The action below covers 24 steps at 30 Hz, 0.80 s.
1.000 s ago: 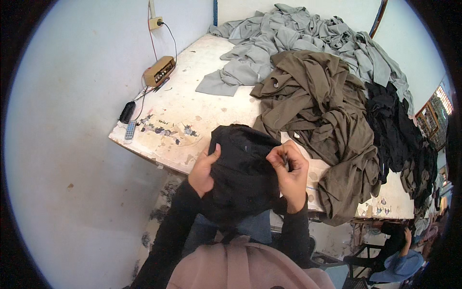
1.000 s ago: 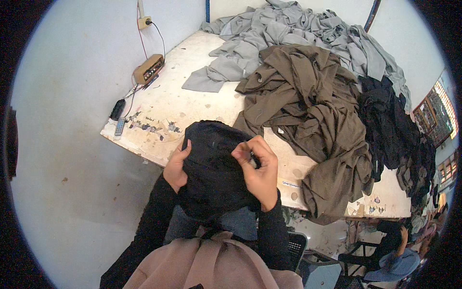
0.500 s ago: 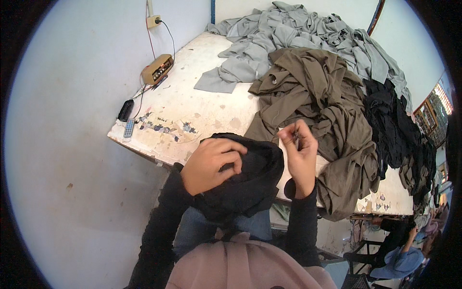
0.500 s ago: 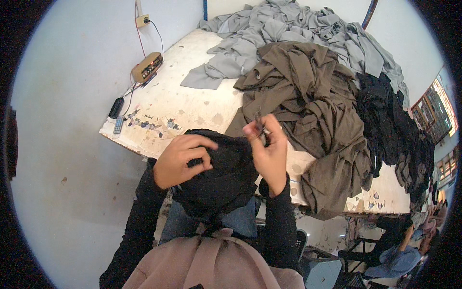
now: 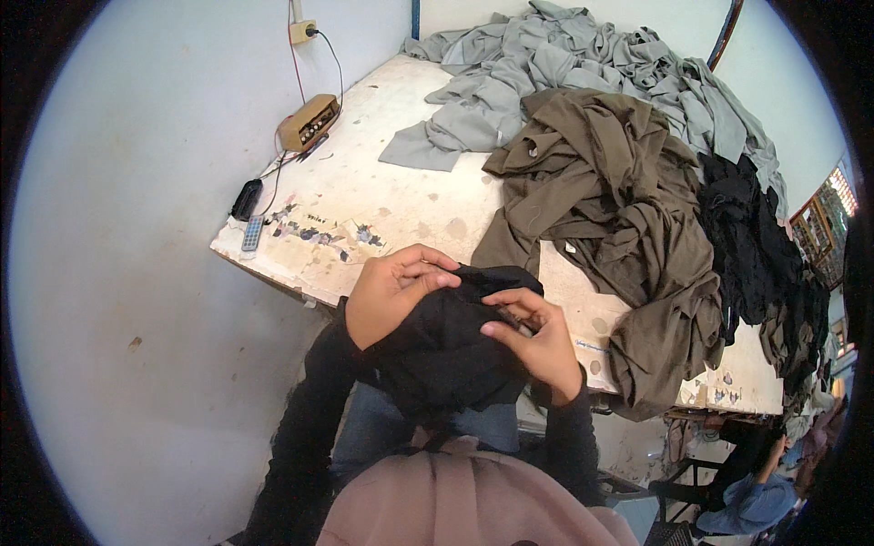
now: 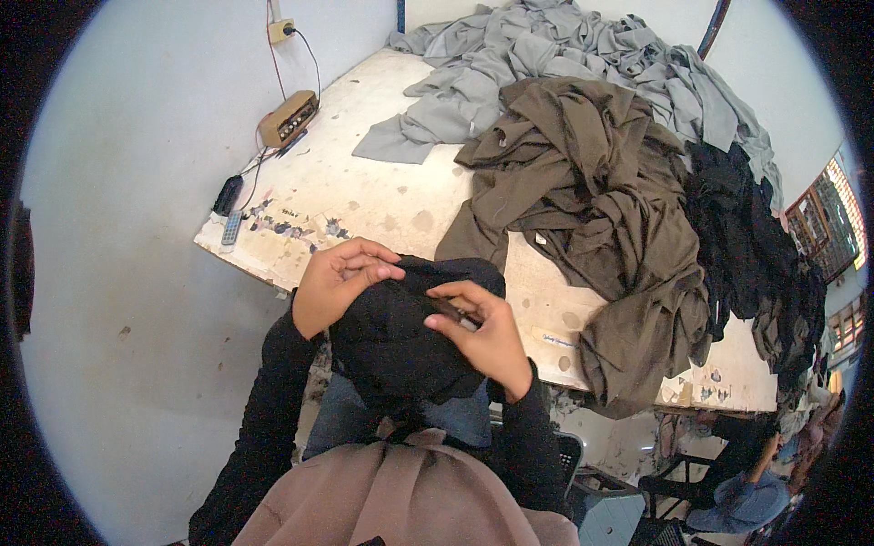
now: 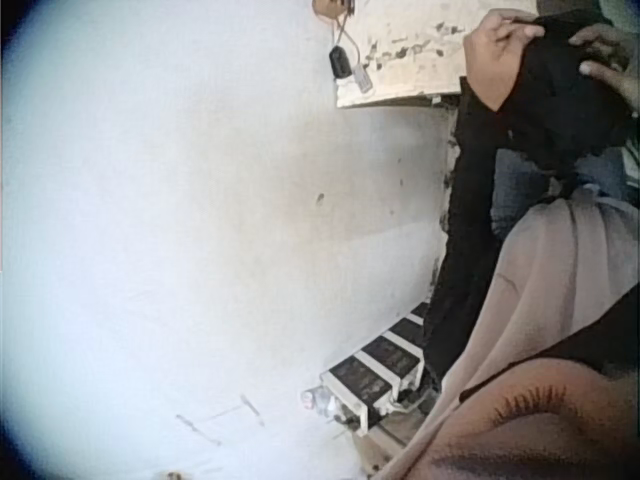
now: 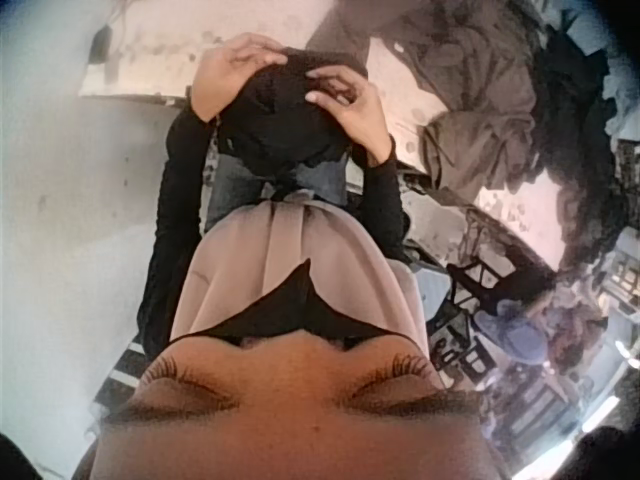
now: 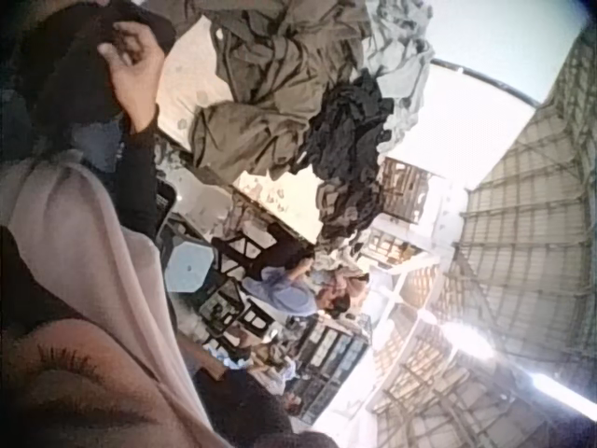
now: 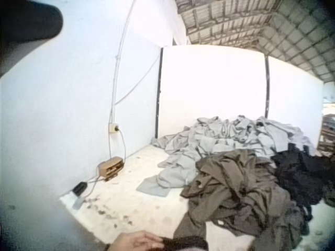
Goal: The person uses small scissors to cut off tags and loose threads from a black shirt. They repeatedly reposition the shirt, cut around the collar and front placket, and remove a white label from the inside. The shirt remains on the table throughout the process.
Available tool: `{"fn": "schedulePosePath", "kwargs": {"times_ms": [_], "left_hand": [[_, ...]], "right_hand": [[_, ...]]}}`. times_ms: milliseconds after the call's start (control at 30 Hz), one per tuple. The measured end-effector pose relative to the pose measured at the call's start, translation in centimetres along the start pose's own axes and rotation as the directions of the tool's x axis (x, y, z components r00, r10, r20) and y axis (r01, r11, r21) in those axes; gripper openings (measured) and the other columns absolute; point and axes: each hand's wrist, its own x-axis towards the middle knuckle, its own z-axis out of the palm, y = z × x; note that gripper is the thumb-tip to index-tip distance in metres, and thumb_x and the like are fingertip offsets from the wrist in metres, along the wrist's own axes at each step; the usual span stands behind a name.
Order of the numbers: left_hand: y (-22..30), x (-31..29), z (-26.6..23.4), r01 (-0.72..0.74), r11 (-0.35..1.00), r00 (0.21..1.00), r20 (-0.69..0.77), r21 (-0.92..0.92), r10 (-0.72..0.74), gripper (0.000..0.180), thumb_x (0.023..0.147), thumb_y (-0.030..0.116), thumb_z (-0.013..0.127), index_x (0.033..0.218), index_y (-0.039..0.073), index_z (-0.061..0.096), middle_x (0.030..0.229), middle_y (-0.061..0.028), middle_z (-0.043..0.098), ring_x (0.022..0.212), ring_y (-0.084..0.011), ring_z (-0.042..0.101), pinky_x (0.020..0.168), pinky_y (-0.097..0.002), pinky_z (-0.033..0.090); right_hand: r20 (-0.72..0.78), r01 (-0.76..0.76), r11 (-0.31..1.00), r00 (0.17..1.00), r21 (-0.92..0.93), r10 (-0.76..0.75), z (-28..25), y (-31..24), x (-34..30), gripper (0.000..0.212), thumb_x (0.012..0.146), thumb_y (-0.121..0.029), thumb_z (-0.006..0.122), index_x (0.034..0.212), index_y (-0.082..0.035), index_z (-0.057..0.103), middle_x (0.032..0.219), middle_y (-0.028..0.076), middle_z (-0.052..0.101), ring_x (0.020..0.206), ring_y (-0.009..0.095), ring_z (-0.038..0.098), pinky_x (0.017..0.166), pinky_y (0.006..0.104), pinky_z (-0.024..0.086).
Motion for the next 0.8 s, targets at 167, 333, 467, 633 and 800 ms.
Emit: {"fn": "schedulePosePath", "kwargs": {"times_ms": [167,333,467,633,800], "left_hand": [[0.6,-0.2,-0.3,0.078,0.989,0.992,-0.108,0.127,-0.065,0.019,0.098,0.009,0.062,0.116,0.000,0.062,0.101,-0.0127,0.075,0.095,-0.0124,0.070,0.073,-0.0241,0.054],[0.1,-0.2,0.6,-0.082,0.996,0.982,-0.165,0.029,0.086,0.027,0.099,0.007,0.061,0.124,0.002,0.054,0.099,-0.0137,0.075,0.093,-0.0119,0.069,0.077,-0.0230,0.051],[-0.7,-0.2,0.5,-0.098,0.988,0.991,-0.100,-0.120,0.087,0.035,0.099,0.007,0.061,0.130,0.002,0.046,0.100,-0.0171,0.075,0.104,-0.0167,0.068,0.090,-0.0276,0.049],[-1.9,-0.2,0.4,-0.174,0.967,0.984,-0.057,-0.186,0.166,0.041,0.097,0.008,0.065,0.131,0.001,0.043,0.101,-0.0181,0.075,0.115,-0.0236,0.065,0.103,-0.0339,0.046],[-2.5,-0.2,0.6,-0.164,0.947,0.986,-0.020,-0.274,0.165,0.042,0.097,0.009,0.066,0.131,0.001,0.043,0.100,-0.0192,0.074,0.120,-0.0249,0.063,0.105,-0.0348,0.045]], "right_hand": [[-0.103,-0.047,0.995,0.994,-0.087,0.038,-1.0,0.1,0.4,0.032,0.082,-0.010,0.081,0.107,0.001,0.065,0.101,0.007,0.073,0.095,0.013,0.068,0.084,0.0285,0.051],[-0.265,0.108,0.886,0.932,-0.451,-0.248,1.0,-1.9,-0.8,0.035,0.079,-0.023,0.082,0.101,-0.003,0.063,0.083,0.011,0.068,0.076,0.021,0.068,0.068,0.0307,0.052],[-0.235,0.135,0.890,0.938,-0.436,-0.257,2.8,-3.5,-0.7,0.029,0.083,-0.022,0.078,0.094,-0.004,0.058,0.075,0.013,0.067,0.067,0.027,0.069,0.061,0.0336,0.051],[-0.161,0.066,0.874,0.973,-0.482,-0.163,3.6,-5.0,-0.5,0.030,0.084,-0.022,0.076,0.095,-0.004,0.054,0.073,0.014,0.068,0.063,0.030,0.069,0.057,0.0365,0.050],[-0.125,0.033,0.858,0.986,-0.513,-0.113,4.4,-5.5,0.0,0.032,0.086,-0.022,0.075,0.098,-0.005,0.051,0.072,0.014,0.068,0.061,0.031,0.068,0.056,0.0377,0.050]]}}
